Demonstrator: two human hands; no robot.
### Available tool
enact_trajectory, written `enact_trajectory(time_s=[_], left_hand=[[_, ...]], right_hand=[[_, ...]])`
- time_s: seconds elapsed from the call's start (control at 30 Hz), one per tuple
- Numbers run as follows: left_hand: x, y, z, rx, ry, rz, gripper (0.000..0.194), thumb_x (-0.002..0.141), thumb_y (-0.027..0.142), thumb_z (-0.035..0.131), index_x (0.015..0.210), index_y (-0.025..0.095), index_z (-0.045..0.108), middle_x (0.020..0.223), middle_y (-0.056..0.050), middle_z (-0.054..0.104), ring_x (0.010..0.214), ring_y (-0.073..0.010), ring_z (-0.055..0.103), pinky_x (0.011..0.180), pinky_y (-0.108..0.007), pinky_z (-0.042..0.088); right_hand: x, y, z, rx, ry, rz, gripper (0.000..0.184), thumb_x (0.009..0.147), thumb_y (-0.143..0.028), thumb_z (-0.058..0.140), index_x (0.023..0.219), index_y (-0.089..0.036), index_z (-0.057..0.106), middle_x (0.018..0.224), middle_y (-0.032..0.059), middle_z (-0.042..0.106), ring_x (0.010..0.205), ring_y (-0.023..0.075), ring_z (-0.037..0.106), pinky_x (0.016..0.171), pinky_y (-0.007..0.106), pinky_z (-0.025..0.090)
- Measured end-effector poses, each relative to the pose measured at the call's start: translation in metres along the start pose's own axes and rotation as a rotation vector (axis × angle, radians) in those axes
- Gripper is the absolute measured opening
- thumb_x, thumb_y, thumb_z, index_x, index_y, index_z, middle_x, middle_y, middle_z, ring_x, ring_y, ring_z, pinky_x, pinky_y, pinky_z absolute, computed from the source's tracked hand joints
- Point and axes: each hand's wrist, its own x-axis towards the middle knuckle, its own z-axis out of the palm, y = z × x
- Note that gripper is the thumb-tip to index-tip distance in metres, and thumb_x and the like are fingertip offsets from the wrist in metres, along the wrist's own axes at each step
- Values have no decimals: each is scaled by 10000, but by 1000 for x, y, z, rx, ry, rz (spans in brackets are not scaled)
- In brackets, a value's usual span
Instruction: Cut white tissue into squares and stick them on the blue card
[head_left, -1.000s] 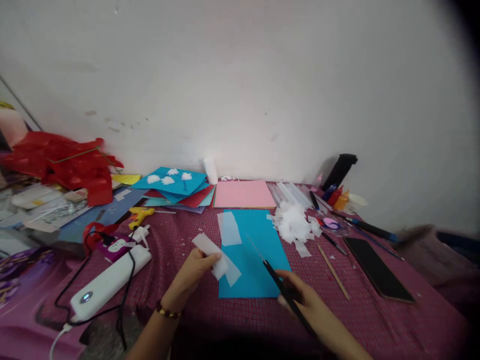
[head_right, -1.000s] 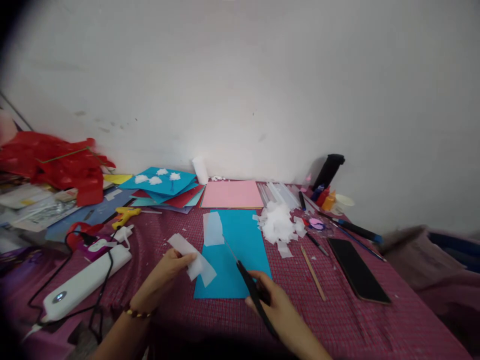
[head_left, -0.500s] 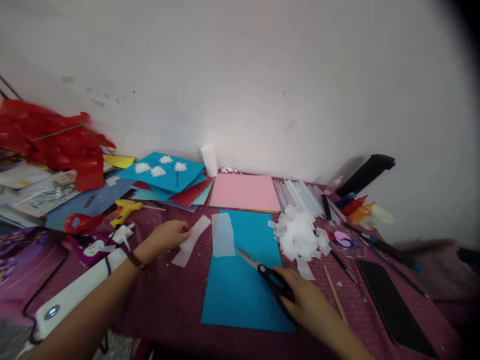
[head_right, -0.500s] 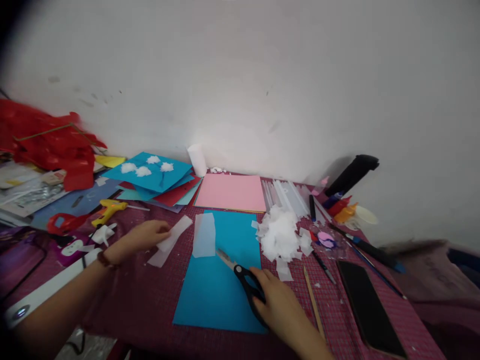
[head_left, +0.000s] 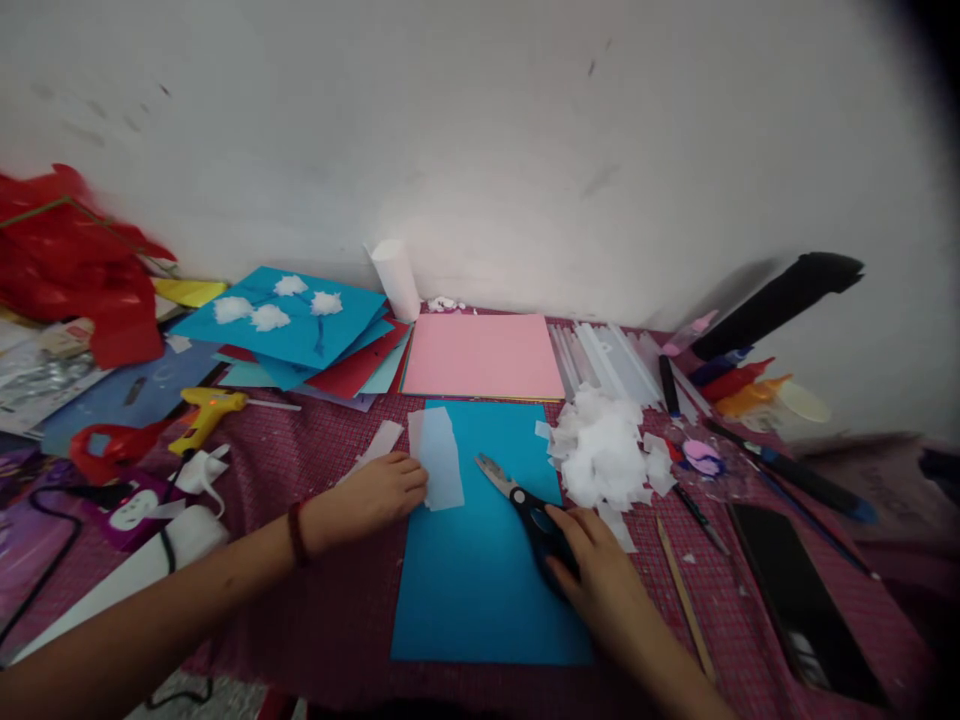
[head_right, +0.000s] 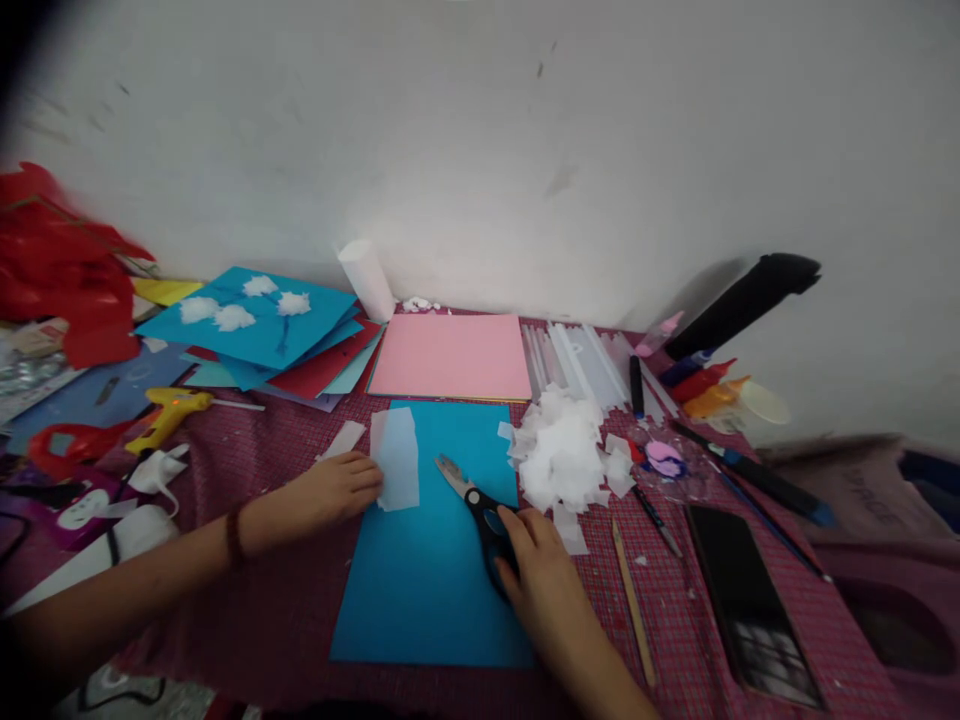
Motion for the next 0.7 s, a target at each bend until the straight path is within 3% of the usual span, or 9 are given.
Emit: enact_trajectory(time_s=[0.07,0.17,0.23,0.37,0.5,0.6,0.7], left_hand=[[3,-1,0,-44,-7,-11,165,912,168,466,810,168,596,844,-47,612,824,-180,535,829,-313,390],[10,14,-3,-117,28,-149,161,894,160,451,804,161,584,811,-44,606,780,-176,545,758,-297,405],[15,35,-7,-148,39,-181,139,878,157,467,798,161,581,798,-42,613,756,-174,554,707,-287,411],[21,91,-4,-158,29,-89,128,873,163,485,808,158,596,776,-53,638,702,-183,567,631,-297,428],[24,128,9,-300,68,-85,177,886,171,469,992,146,608,913,-82,672,774,-189,610,682,-306,476],[24,138,14,-431,38,-136,187,905,200,461,1016,152,604,925,-76,675,808,-191,623,716,-306,488],[18,137,15,-496,-16,-140,210,885,312,543,1029,171,600,953,-65,670,850,-206,622,744,-323,489]], right_hand=[[1,3,2,-21,22,-18,452,810,-135,533,1259,-187,546,1132,132,581,1045,290,554,910,487,477],[-1,-5,-3,-55,37,-32,423,812,-150,557,1234,-184,561,1128,140,578,1055,310,538,910,522,462],[-5,-20,-7,-22,38,-62,448,808,-161,580,1253,-192,537,1168,143,560,1096,309,521,930,518,452],[-16,-54,-1,97,-38,-190,632,742,-100,609,1335,-229,436,1296,135,503,1212,297,460,982,496,426],[-27,-61,17,123,-51,-327,703,685,8,524,1346,-198,399,1231,126,579,1185,270,491,1040,548,332],[-36,-55,24,136,-14,-297,632,716,21,494,1312,-176,421,1076,101,652,1031,228,568,1031,539,323],[-43,-48,22,115,-12,-242,415,766,-6,502,1119,-213,569,923,51,663,936,206,583,1015,513,327]])
